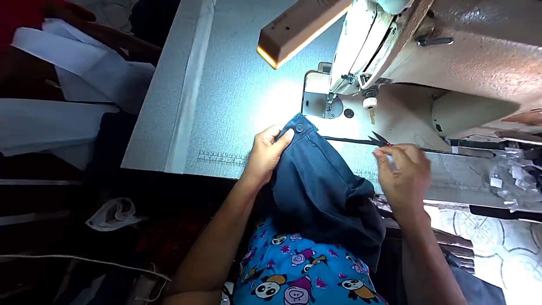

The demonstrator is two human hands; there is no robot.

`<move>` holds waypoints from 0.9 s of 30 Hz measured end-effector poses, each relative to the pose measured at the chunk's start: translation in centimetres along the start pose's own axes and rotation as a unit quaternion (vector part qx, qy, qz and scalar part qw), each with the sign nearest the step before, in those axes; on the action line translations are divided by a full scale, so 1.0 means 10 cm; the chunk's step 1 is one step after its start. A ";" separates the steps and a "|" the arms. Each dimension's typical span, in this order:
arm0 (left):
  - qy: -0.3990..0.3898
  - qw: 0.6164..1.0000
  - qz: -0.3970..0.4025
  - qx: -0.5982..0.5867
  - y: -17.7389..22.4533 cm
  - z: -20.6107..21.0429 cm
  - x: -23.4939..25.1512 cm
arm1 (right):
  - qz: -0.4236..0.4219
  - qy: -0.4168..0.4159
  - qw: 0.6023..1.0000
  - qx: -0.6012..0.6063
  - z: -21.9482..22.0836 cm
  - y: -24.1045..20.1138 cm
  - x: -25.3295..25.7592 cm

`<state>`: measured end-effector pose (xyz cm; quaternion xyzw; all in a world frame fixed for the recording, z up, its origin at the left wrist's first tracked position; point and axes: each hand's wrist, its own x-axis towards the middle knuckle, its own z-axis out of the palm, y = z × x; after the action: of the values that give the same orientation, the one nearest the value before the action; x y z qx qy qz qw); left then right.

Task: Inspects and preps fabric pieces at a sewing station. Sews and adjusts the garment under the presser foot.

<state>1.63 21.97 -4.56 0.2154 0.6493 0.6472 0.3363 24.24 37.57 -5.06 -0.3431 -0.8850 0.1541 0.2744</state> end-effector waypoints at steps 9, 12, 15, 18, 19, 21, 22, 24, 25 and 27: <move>-0.022 0.999 -0.026 -0.018 0.13 0.05 -0.03 | 0.031 -0.042 0.994 -0.099 0.12 0.45 -0.02; -0.020 1.000 0.021 -0.006 0.09 0.06 0.00 | 0.061 -0.021 0.997 -0.038 0.08 0.36 0.03; -0.015 1.000 0.019 -0.002 0.09 0.10 0.00 | 0.120 -0.059 0.978 0.161 -0.10 -0.04 0.02; -0.019 1.000 0.000 0.008 0.12 0.12 -0.04 | 0.194 -0.271 0.829 0.449 -0.23 -0.50 -0.01; -0.019 1.000 -0.011 0.004 0.14 0.13 -0.05 | 0.220 -0.340 0.752 0.521 -0.21 -0.59 0.00; -0.022 0.999 -0.030 -0.011 0.16 0.14 -0.06 | 0.278 -0.410 0.661 0.565 -0.12 -0.69 0.03; -0.022 0.999 -0.039 -0.015 0.17 0.15 -0.07 | 0.297 -0.408 0.660 0.557 -0.08 -0.72 0.05; -0.022 0.998 -0.051 -0.021 0.20 0.15 -0.08 | 0.312 -0.385 0.684 0.536 0.00 -0.74 0.06; -0.024 0.998 -0.055 -0.024 0.21 0.15 -0.09 | 0.313 -0.377 0.691 0.532 0.02 -0.74 0.07; -0.027 0.998 -0.056 -0.029 0.21 0.16 -0.09 | 0.318 -0.365 0.699 0.526 0.03 -0.74 0.07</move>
<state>3.03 22.58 -2.24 0.1862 0.6318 0.6403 0.3953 19.72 32.70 -1.61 -0.3203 -0.5286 0.7861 0.0003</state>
